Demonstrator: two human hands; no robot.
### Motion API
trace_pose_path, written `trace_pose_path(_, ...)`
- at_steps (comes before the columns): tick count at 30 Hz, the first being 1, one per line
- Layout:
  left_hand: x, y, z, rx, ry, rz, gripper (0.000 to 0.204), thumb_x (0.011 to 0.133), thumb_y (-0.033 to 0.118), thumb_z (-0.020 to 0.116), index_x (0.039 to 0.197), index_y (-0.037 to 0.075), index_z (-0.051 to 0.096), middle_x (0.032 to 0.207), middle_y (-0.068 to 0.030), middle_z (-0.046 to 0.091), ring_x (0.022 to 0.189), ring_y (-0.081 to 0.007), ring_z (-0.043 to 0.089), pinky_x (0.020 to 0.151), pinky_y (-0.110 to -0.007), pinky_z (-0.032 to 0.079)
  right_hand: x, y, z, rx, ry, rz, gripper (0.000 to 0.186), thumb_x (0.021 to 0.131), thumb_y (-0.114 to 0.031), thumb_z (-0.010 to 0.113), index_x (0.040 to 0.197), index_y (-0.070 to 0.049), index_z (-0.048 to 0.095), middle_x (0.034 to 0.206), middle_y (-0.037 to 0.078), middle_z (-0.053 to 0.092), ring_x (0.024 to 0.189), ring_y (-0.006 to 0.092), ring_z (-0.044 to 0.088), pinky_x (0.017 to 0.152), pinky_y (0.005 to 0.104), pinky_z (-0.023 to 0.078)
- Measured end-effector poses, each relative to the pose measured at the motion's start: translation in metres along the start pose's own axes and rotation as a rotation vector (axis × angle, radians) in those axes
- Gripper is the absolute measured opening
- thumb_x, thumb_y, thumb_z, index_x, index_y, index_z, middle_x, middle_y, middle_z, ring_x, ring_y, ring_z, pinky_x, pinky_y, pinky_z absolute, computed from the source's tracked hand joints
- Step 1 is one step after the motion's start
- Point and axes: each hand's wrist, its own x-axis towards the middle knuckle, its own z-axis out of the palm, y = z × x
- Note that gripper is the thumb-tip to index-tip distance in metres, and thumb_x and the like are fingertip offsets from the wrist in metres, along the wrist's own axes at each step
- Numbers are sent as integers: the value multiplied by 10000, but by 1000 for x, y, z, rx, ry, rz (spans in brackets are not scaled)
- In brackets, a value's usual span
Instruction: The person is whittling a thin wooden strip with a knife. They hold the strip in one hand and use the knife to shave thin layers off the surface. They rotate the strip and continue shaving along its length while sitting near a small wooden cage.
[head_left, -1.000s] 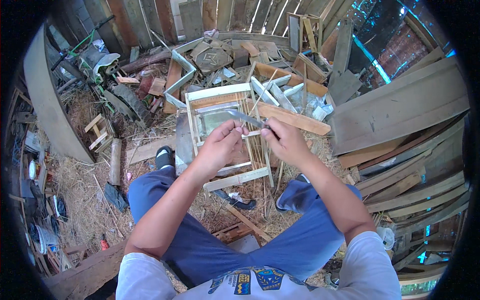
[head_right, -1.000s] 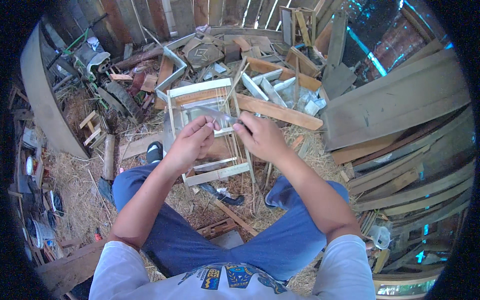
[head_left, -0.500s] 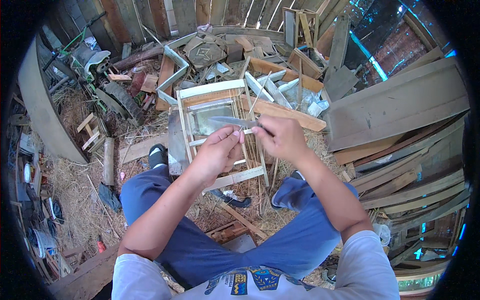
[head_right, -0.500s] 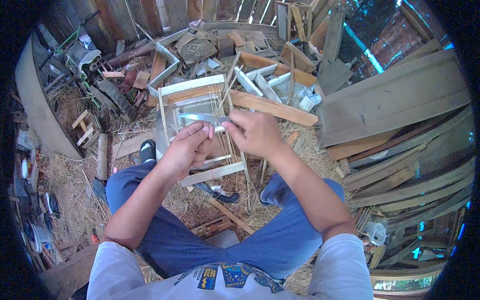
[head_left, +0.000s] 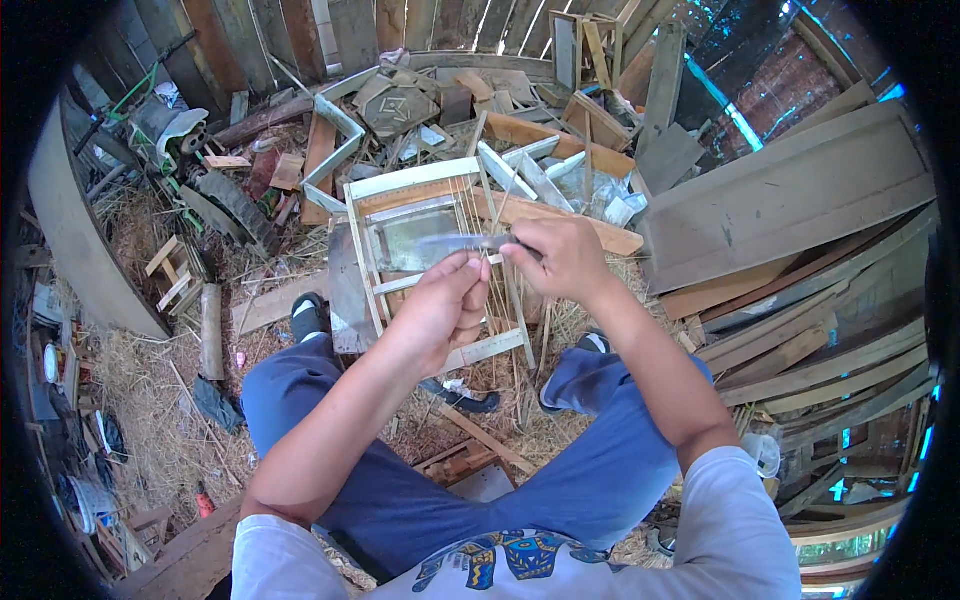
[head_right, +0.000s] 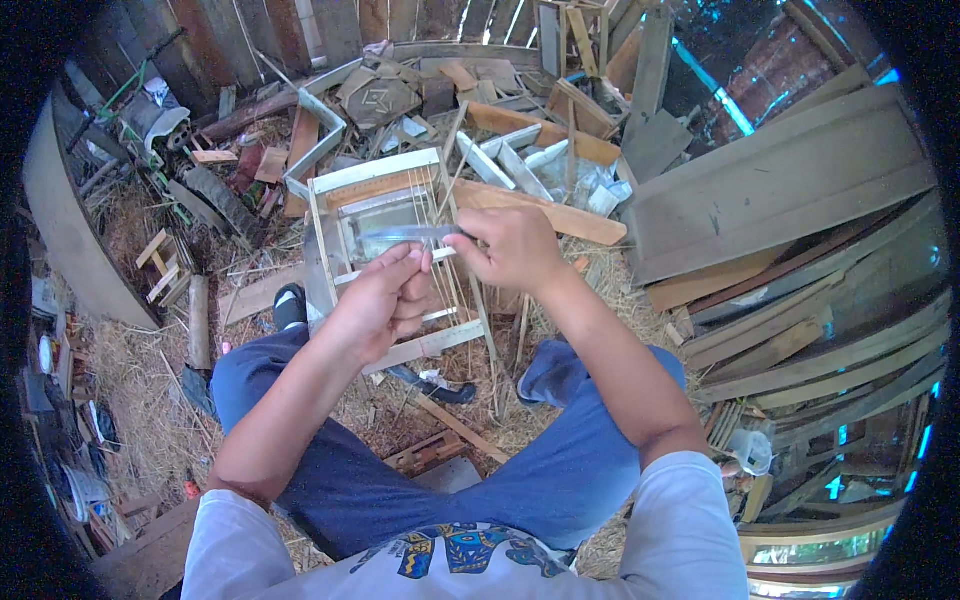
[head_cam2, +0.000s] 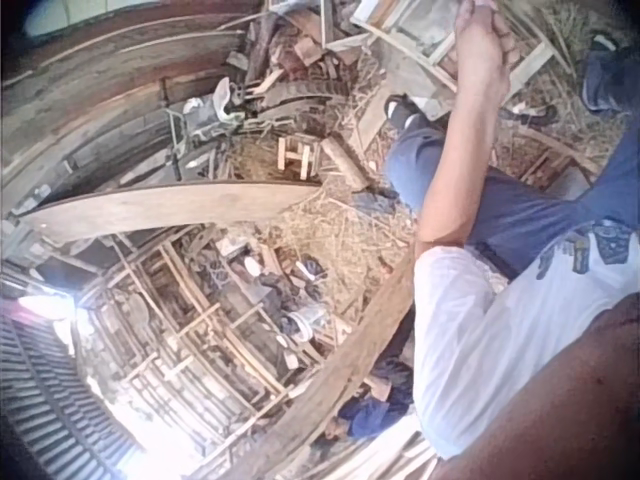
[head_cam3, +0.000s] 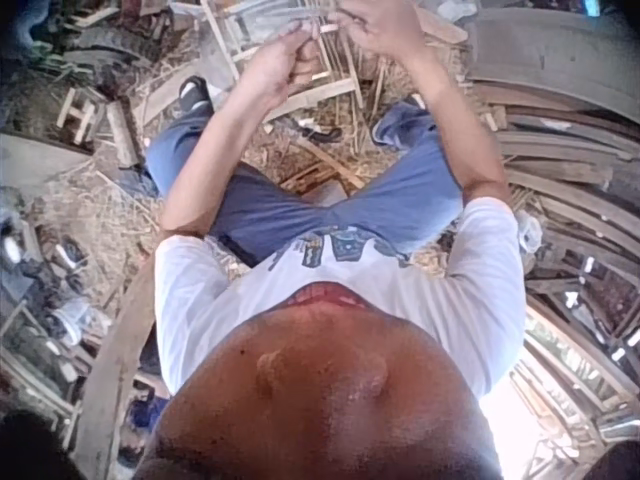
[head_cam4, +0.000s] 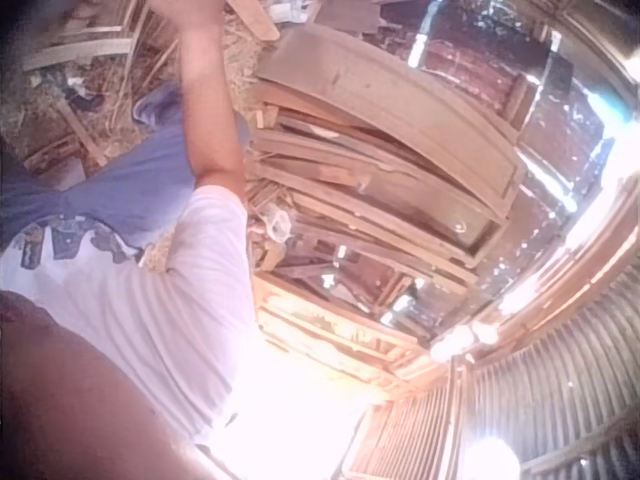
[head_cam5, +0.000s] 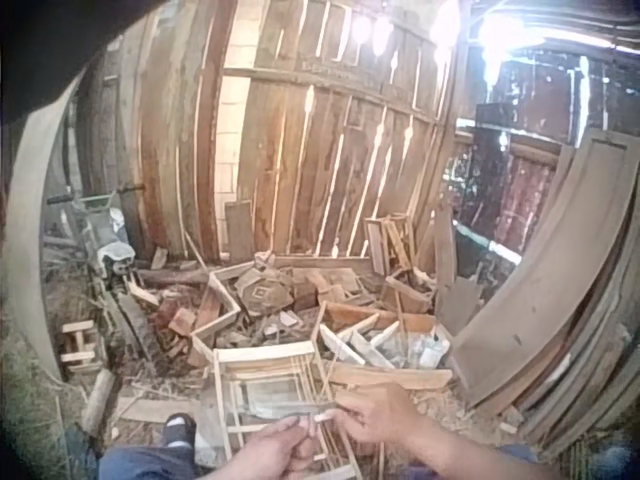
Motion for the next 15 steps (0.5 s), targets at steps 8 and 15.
trace_pose_path(8, 5, 1, 1, -78, -19, -31, 159, 1102, 208, 449, 960, 176, 510, 648, 89, 344, 483, -48, 231, 442, -266, 171, 0, 4, 9, -55, 20, 55, 270, 951, -347, 675, 802, -135, 600, 672, 92, 644, 631, 350, 662, 546, 467, 492)
trace_pose_path(15, -19, -8, 18, -24, -7, -39, 159, 1122, 225, 443, 986, 175, 508, 653, 97, 316, 479, -34, 212, 421, -242, 144, -12, 78, -2, 119, 249, 483, 355, 1049, -371, 598, 827, -93, 598, 659, 85, 581, 597, 207, 585, 561, 369, 441)
